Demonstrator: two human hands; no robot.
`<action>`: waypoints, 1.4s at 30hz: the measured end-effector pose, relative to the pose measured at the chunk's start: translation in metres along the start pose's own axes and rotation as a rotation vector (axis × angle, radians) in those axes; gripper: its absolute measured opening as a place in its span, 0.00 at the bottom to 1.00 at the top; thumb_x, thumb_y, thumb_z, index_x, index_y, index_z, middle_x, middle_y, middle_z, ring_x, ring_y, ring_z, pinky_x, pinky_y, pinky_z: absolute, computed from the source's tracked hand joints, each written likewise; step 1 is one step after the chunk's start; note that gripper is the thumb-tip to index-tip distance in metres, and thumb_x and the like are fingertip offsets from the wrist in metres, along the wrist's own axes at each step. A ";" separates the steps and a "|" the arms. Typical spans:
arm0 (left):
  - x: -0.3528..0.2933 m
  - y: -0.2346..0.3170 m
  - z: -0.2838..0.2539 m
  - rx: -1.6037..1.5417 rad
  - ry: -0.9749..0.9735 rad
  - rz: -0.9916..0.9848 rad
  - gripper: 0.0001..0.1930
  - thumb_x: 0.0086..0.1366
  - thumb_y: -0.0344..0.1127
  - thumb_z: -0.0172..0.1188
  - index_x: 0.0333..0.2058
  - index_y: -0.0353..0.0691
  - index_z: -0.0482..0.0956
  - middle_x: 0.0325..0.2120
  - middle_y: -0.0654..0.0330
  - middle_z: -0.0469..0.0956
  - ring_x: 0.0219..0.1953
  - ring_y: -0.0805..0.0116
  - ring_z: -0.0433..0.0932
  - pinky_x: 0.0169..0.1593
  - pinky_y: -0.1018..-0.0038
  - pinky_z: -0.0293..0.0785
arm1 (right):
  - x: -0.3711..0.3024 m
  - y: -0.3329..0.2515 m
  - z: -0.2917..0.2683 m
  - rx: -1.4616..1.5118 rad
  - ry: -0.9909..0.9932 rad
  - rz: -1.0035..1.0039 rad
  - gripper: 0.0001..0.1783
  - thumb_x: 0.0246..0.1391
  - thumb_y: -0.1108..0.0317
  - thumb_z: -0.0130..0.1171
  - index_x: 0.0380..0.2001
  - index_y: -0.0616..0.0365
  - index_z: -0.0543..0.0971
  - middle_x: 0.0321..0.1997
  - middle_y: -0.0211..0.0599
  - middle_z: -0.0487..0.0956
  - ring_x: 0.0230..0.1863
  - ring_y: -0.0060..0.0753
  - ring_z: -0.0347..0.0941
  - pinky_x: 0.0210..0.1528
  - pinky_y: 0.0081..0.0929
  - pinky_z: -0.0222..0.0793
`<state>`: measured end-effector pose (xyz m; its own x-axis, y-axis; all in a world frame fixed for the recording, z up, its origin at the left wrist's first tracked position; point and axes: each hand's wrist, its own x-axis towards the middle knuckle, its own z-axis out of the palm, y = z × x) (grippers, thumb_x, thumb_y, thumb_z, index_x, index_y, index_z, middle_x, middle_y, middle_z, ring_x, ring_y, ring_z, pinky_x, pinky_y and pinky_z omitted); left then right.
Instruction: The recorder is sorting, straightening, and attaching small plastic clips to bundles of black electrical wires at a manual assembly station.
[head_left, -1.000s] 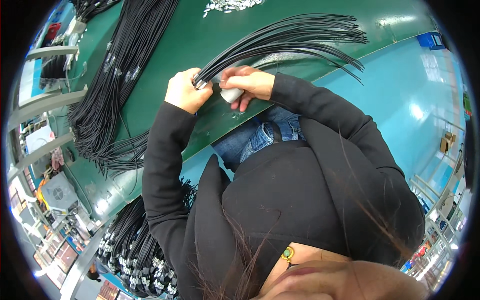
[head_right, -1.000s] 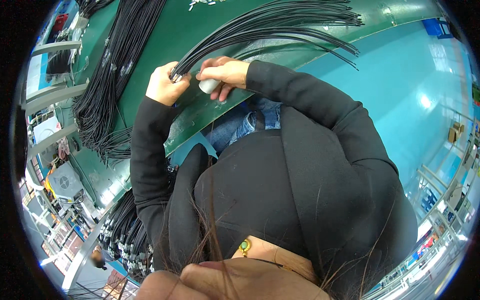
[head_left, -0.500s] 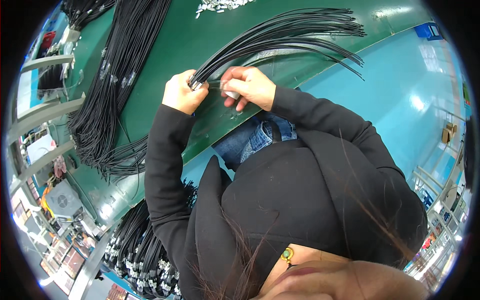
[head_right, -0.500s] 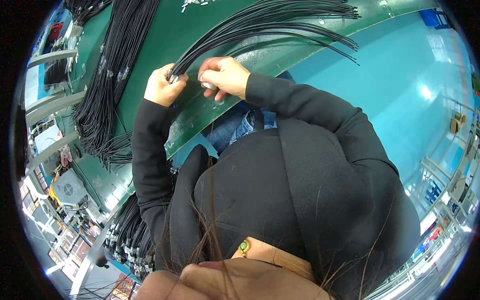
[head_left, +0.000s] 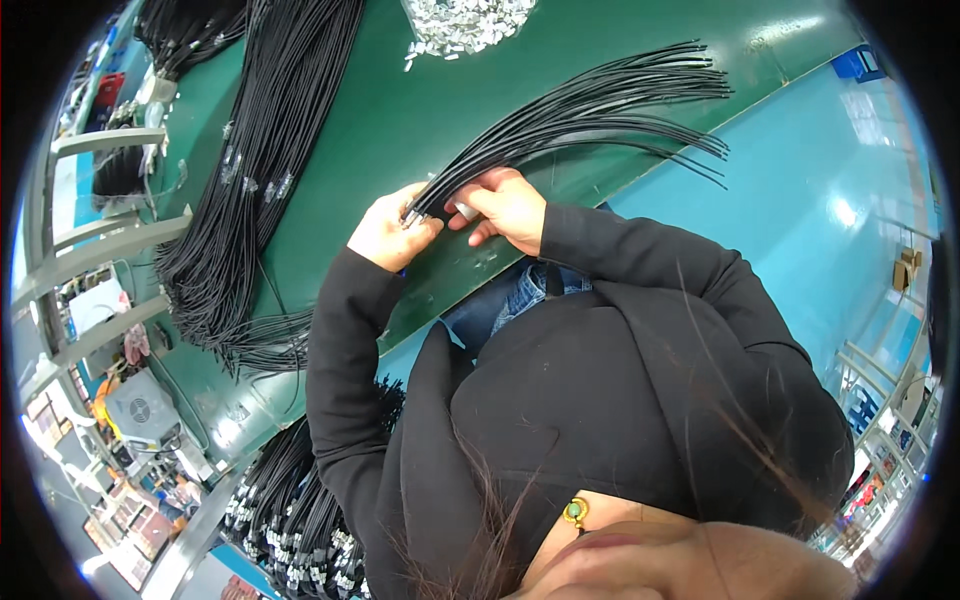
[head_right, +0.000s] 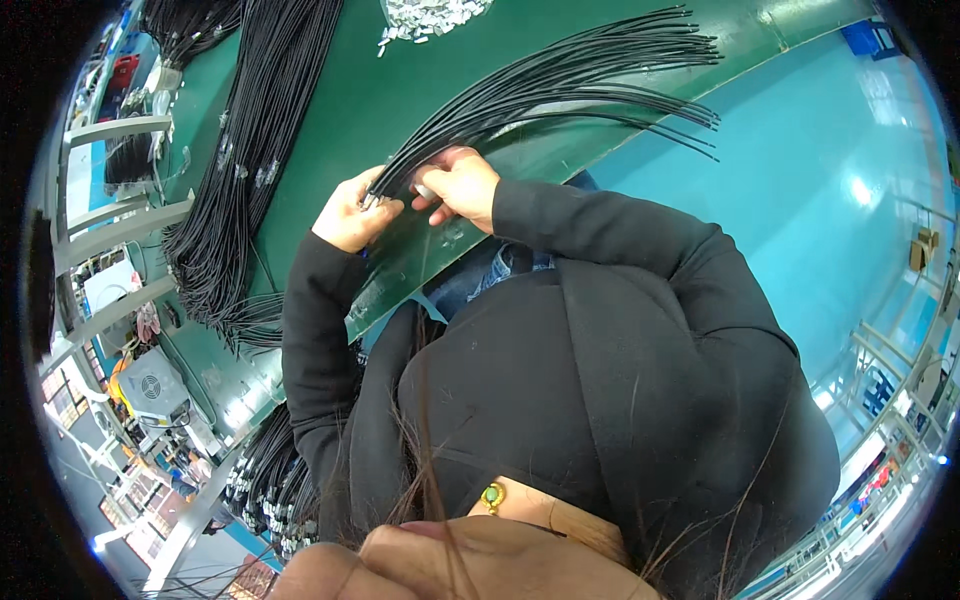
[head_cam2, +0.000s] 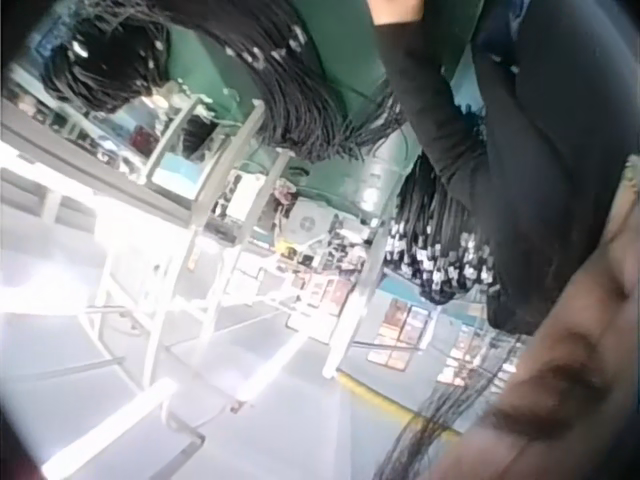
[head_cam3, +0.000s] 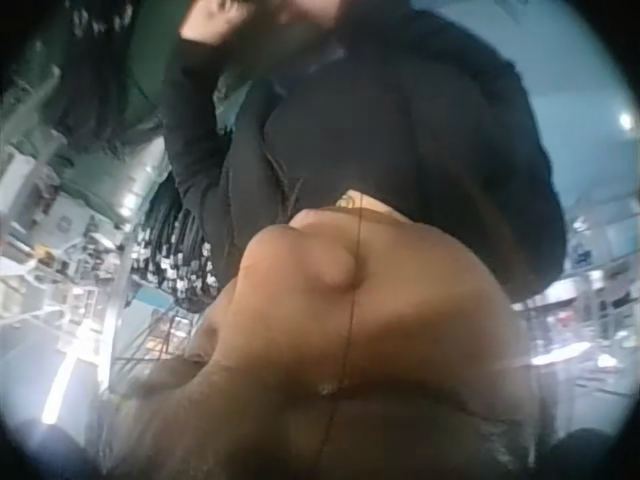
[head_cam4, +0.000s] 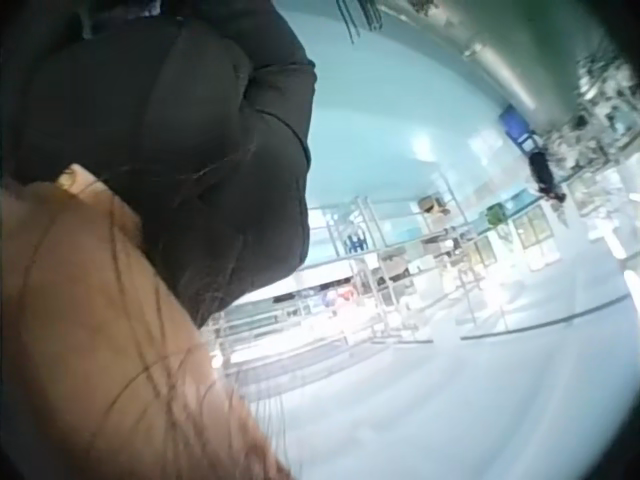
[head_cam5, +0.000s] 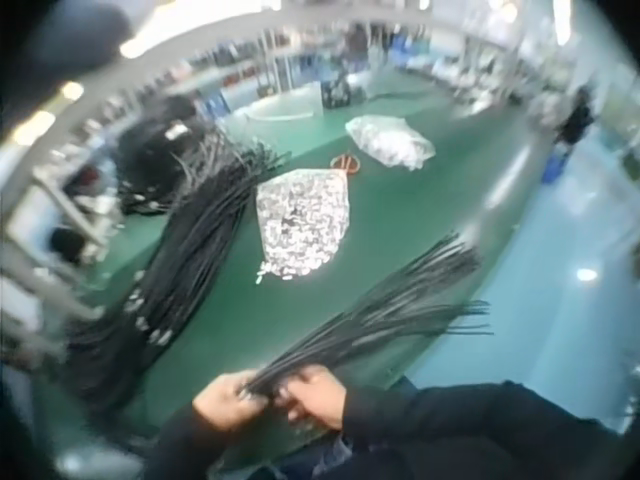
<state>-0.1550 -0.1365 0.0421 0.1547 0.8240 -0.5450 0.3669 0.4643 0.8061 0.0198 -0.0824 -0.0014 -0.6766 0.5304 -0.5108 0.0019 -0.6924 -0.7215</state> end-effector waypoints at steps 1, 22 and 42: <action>0.003 -0.006 0.003 0.144 0.119 0.068 0.22 0.49 0.30 0.57 0.47 0.41 0.70 0.22 0.56 0.74 0.23 0.67 0.73 0.29 0.72 0.70 | 0.000 0.000 -0.001 -0.026 -0.006 -0.012 0.15 0.55 0.61 0.51 0.42 0.59 0.71 0.33 0.38 0.74 0.28 0.25 0.72 0.22 0.19 0.71; 0.003 -0.005 -0.015 0.334 0.328 0.172 0.23 0.50 0.31 0.58 0.48 0.42 0.69 0.19 0.59 0.73 0.21 0.67 0.73 0.27 0.73 0.68 | -0.010 -0.012 -0.007 -0.138 -0.076 0.111 0.12 0.57 0.61 0.46 0.35 0.55 0.75 0.23 0.31 0.74 0.15 0.16 0.65 0.14 0.14 0.65; -0.001 -0.008 -0.004 -0.175 0.014 0.074 0.19 0.53 0.31 0.58 0.45 0.36 0.70 0.15 0.66 0.68 0.12 0.78 0.64 0.17 0.82 0.62 | 0.008 -0.008 -0.012 -0.205 -0.302 0.000 0.19 0.58 0.61 0.46 0.52 0.52 0.67 0.29 0.28 0.73 0.20 0.14 0.67 0.24 0.17 0.71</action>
<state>-0.1618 -0.1396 0.0374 0.1618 0.8618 -0.4807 0.1896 0.4509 0.8722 0.0231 -0.0669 -0.0048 -0.8637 0.3407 -0.3715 0.1284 -0.5639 -0.8158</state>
